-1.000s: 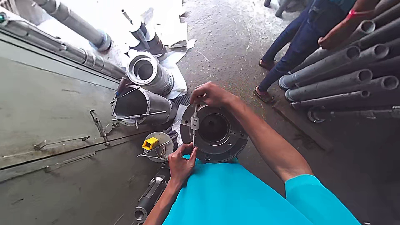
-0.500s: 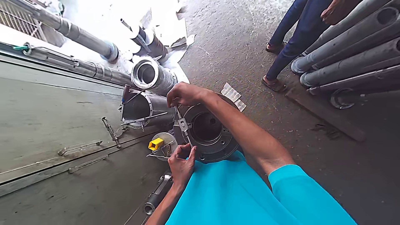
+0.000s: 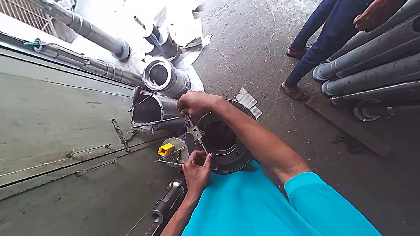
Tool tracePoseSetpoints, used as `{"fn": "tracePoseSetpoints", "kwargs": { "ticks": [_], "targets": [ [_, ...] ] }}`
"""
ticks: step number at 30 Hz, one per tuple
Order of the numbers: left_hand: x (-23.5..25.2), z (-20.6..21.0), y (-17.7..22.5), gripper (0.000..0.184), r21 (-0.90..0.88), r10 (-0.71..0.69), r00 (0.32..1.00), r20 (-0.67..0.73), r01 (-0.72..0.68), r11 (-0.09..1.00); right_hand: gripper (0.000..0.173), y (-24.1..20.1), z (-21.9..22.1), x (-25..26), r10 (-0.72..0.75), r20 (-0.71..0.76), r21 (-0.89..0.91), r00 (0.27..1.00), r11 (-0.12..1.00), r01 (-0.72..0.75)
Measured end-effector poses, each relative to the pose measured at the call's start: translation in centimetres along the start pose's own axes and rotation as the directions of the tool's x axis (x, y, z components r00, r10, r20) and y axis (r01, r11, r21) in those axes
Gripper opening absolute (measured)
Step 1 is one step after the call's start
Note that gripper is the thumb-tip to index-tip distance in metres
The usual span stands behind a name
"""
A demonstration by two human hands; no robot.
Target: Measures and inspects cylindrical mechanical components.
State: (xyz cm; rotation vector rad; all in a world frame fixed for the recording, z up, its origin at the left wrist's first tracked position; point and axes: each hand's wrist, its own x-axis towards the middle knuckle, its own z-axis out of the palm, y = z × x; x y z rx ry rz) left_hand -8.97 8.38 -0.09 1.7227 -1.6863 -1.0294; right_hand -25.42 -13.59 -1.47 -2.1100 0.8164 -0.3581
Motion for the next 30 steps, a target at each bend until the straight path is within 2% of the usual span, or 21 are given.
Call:
{"fn": "tracePoseSetpoints", "kwargs": {
  "ticks": [2,4,8,12,16,27,30],
  "targets": [
    [-0.2,-0.7,-0.3,0.015,0.153,0.074,0.997,-0.017,-0.070,0.986,0.013,-0.3,-0.6,-0.8,0.019,0.030,-0.052,0.999,0.998,-0.017],
    [-0.4,-1.3,-0.7,0.015,0.238,0.124,0.991,-0.040,-0.111,0.965,0.014,0.0,-0.8,-2.2,0.006,-0.009,-0.067,1.000,0.998,-0.006],
    [0.3,-3.1,-2.7,0.019,0.360,0.229,0.973,-0.038,-0.201,0.911,0.016,1.2,0.3,-6.3,-0.016,-0.186,-0.082,0.982,0.997,0.001],
    [2.5,-4.9,-4.4,0.019,0.468,0.326,0.945,-0.036,-0.273,0.841,0.016,-0.2,3.0,-11.2,0.077,-0.364,-0.108,0.928,0.986,-0.124],
    [4.5,-5.8,-5.4,0.017,0.483,0.408,0.913,0.010,-0.361,0.798,0.017,-2.7,5.7,-13.5,0.187,-0.518,-0.126,0.834,0.949,-0.291],
    [8.9,-7.9,-6.3,0.016,0.486,0.468,0.877,0.114,-0.460,0.743,0.021,-6.3,10.7,-14.9,0.260,-0.726,-0.081,0.637,0.887,-0.454],
    [10.3,-8.4,-6.4,0.017,0.485,0.494,0.856,0.153,-0.500,0.717,0.023,-7.2,11.9,-15.4,0.292,-0.728,-0.053,0.620,0.878,-0.475]
  ]
}}
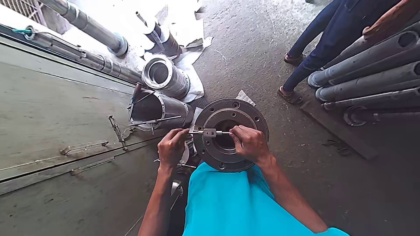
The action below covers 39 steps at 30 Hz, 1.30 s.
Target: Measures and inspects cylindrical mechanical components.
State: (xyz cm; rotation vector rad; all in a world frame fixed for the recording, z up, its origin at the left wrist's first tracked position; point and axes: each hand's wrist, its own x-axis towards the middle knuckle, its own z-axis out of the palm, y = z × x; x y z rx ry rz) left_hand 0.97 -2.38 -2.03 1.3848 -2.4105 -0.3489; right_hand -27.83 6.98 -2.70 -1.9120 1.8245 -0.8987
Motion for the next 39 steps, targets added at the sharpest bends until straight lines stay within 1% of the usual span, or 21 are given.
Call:
{"fn": "tracePoseSetpoints", "kwargs": {
  "ticks": [3,7,10,13,15,16,18,20,24,27,29,31,35,39],
  "targets": [
    [-1.0,0.6,0.3,0.019,-0.028,-0.013,0.999,-0.032,0.012,1.000,0.023,1.4,-0.6,0.9,-0.080,0.050,-0.015,0.996,0.997,0.081],
    [-4.2,1.3,2.7,0.018,-0.132,-0.101,0.989,-0.111,0.086,0.988,0.018,3.3,-0.6,4.9,-0.214,0.063,-0.060,0.975,0.974,0.218],
    [-6.1,1.7,4.8,0.019,-0.164,-0.138,0.981,-0.136,0.115,0.980,0.016,3.8,-0.5,8.7,-0.335,0.114,-0.024,0.935,0.940,0.340],
    [-6.8,2.2,5.8,0.019,-0.182,-0.111,0.981,-0.159,0.081,0.980,0.020,3.2,-0.2,10.6,-0.397,0.213,-0.012,0.893,0.913,0.408],
    [-6.4,2.1,5.0,0.020,-0.188,-0.072,0.986,-0.153,0.043,0.981,0.022,2.7,-0.8,10.3,-0.365,0.282,-0.036,0.888,0.920,0.390],
    [-6.1,2.0,4.6,0.019,-0.191,-0.057,0.987,-0.148,0.028,0.981,0.024,2.6,-1.3,9.9,-0.342,0.292,-0.055,0.893,0.927,0.372],
    [-6.0,1.8,3.8,0.019,-0.214,-0.038,0.992,-0.119,0.012,0.977,0.030,2.4,-1.5,8.7,-0.290,0.282,-0.085,0.915,0.942,0.325],
    [-5.9,1.6,3.6,0.020,-0.237,-0.027,0.995,-0.091,0.005,0.971,0.032,2.3,-1.3,8.2,-0.256,0.261,-0.114,0.931,0.949,0.293],
    [-5.7,1.3,3.2,0.020,-0.237,0.009,0.999,-0.051,-0.020,0.971,0.029,2.3,-0.6,7.9,-0.249,0.185,-0.126,0.951,0.953,0.274],
    [-4.5,1.0,2.1,0.018,-0.192,0.013,0.998,-0.058,-0.023,0.981,0.018,1.8,-1.2,7.1,-0.214,0.210,-0.163,0.954,0.954,0.250],
    [-3.1,0.8,1.0,0.018,-0.175,0.016,0.998,-0.063,-0.027,0.984,0.017,1.4,-1.6,5.4,-0.183,0.218,-0.171,0.959,0.960,0.222],
    [-1.4,0.8,0.0,0.017,-0.169,0.030,0.997,-0.066,-0.041,0.985,0.019,1.0,-1.4,3.1,-0.154,0.179,-0.181,0.972,0.966,0.186],
    [0.3,0.9,-1.5,0.016,-0.171,0.094,0.995,-0.028,-0.098,0.980,0.024,-0.8,0.0,0.0,-0.058,0.000,-0.248,0.998,0.967,0.057],
    [1.1,0.5,-2.1,0.019,-0.164,0.147,0.989,0.005,-0.144,0.976,0.026,-2.0,0.6,-0.6,0.023,-0.039,-0.260,0.999,0.965,-0.033]
  ]
}}
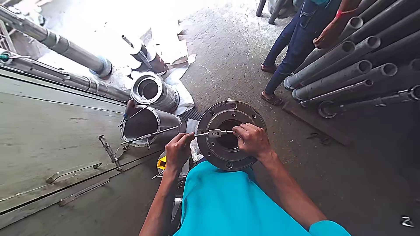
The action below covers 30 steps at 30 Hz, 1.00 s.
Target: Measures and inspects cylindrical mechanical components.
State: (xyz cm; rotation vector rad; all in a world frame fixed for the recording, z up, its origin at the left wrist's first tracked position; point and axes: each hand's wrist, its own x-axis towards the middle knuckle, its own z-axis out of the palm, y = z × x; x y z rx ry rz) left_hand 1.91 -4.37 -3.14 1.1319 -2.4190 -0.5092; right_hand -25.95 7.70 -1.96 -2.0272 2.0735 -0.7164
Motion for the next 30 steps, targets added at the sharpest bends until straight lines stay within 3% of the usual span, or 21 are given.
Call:
{"fn": "tracePoseSetpoints", "kwargs": {
  "ticks": [10,14,17,22,25,30],
  "targets": [
    [3.1,-0.6,-1.6,0.018,-0.010,0.133,0.987,0.096,-0.132,0.991,0.030,-2.7,0.6,-2.4,0.155,-0.026,-0.039,0.988,0.987,-0.156],
    [1.4,-0.5,0.2,0.015,-0.023,0.017,0.997,0.077,-0.016,1.000,0.024,0.5,-0.1,-0.9,0.165,0.042,0.155,0.985,0.973,-0.169],
    [-0.9,-0.2,1.6,0.017,-0.076,-0.081,0.994,0.076,0.087,0.993,0.016,1.9,-0.9,1.7,0.263,0.091,0.226,0.960,0.934,-0.278],
    [-3.2,-0.5,4.7,0.021,-0.060,-0.196,0.973,0.124,0.204,0.977,0.008,2.1,-1.5,5.5,0.345,0.309,0.466,0.886,0.757,-0.457],
    [-3.6,-0.7,5.9,0.021,-0.094,-0.214,0.961,0.174,0.232,0.968,0.013,1.7,-0.1,6.6,0.327,0.281,0.643,0.902,0.633,-0.430],
    [-5.0,0.2,8.7,0.025,-0.262,-0.220,0.948,0.230,0.278,0.924,0.019,-0.5,2.8,10.6,0.238,0.230,0.686,0.944,0.648,-0.331]
  ]
}}
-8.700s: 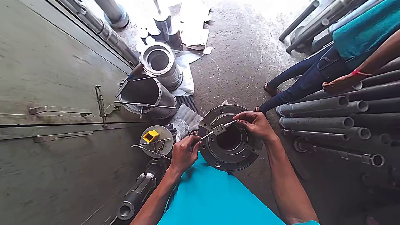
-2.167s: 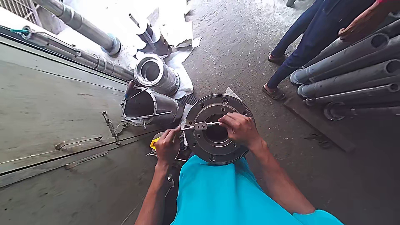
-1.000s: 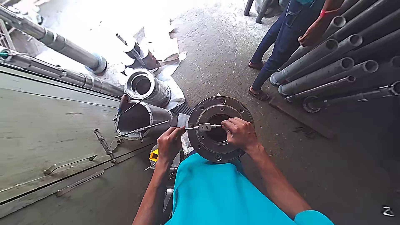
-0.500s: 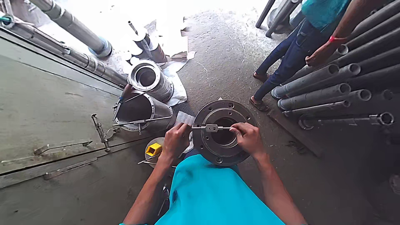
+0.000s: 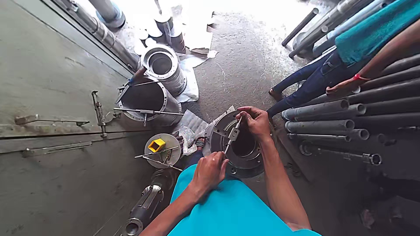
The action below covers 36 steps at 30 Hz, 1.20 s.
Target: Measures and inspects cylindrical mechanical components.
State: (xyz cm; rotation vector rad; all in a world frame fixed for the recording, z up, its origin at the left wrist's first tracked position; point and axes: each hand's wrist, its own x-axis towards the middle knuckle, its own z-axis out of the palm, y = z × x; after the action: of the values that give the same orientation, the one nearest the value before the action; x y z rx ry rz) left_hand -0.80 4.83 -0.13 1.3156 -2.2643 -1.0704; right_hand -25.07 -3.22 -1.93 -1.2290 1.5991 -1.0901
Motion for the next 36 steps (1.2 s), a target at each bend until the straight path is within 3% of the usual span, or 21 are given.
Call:
{"fn": "tracePoseSetpoints", "kwargs": {
  "ticks": [4,7,11,15,17,18,20,22,24,26,29,33,36],
  "targets": [
    [-0.1,-0.3,0.4,0.024,-0.137,-0.015,0.999,0.050,0.022,0.990,0.020,-1.4,0.2,0.2,0.033,0.077,-0.071,0.997,0.997,-0.027],
    [0.3,-0.7,1.0,0.032,-0.286,0.010,0.974,0.228,0.058,0.957,0.020,-1.8,1.4,1.5,0.013,0.156,-0.118,0.988,0.993,0.005],
    [1.5,-0.2,1.6,0.051,-0.434,0.091,0.905,0.415,0.109,0.894,0.023,-2.4,3.2,3.5,-0.073,0.329,-0.245,0.942,0.956,0.160],
    [3.3,1.9,2.0,0.068,-0.642,0.242,0.859,0.450,0.123,0.757,0.024,-3.9,5.9,3.4,-0.093,0.598,-0.328,0.796,0.878,0.349],
    [4.3,2.5,2.1,0.061,-0.693,0.267,0.866,0.423,0.120,0.711,0.026,-4.6,7.5,2.6,-0.096,0.704,-0.296,0.704,0.861,0.414],
    [4.7,2.1,1.9,0.054,-0.666,0.249,0.871,0.423,0.112,0.738,0.027,-4.9,7.6,2.4,-0.107,0.726,-0.295,0.679,0.843,0.449],
    [4.8,0.4,1.0,0.035,-0.513,0.171,0.927,0.333,0.026,0.858,0.031,-5.6,5.8,1.5,-0.083,0.688,-0.355,0.721,0.827,0.435],
    [5.0,-1.7,-0.9,0.023,-0.243,0.093,0.996,0.013,-0.087,0.966,0.038,-5.7,2.6,0.0,-0.087,0.522,-0.453,0.848,0.814,0.363],
    [6.3,-3.9,-3.2,0.028,0.023,0.104,0.972,-0.211,-0.101,0.995,0.040,-4.3,-0.8,-3.2,-0.049,0.373,-0.553,0.927,0.791,0.264],
    [8.2,-5.5,-5.2,0.035,0.188,0.149,0.976,-0.156,-0.119,0.975,0.037,-2.4,-2.9,-6.6,0.059,0.301,-0.617,0.952,0.773,0.147],
    [8.3,-5.6,-6.5,0.018,0.275,0.226,0.973,-0.043,-0.206,0.939,0.030,-0.2,-3.2,-9.2,0.117,0.156,-0.578,0.981,0.816,-0.006],
    [4.7,-5.4,-5.0,0.022,0.305,0.148,0.988,0.053,-0.157,0.939,0.017,0.3,-2.6,-7.5,0.097,-0.042,-0.447,0.994,0.888,-0.105],
    [2.3,-4.6,-2.9,0.035,0.323,0.088,0.992,0.086,-0.111,0.940,0.030,-0.6,-2.3,-4.6,0.201,-0.117,-0.390,0.973,0.891,-0.231]
  ]
}}
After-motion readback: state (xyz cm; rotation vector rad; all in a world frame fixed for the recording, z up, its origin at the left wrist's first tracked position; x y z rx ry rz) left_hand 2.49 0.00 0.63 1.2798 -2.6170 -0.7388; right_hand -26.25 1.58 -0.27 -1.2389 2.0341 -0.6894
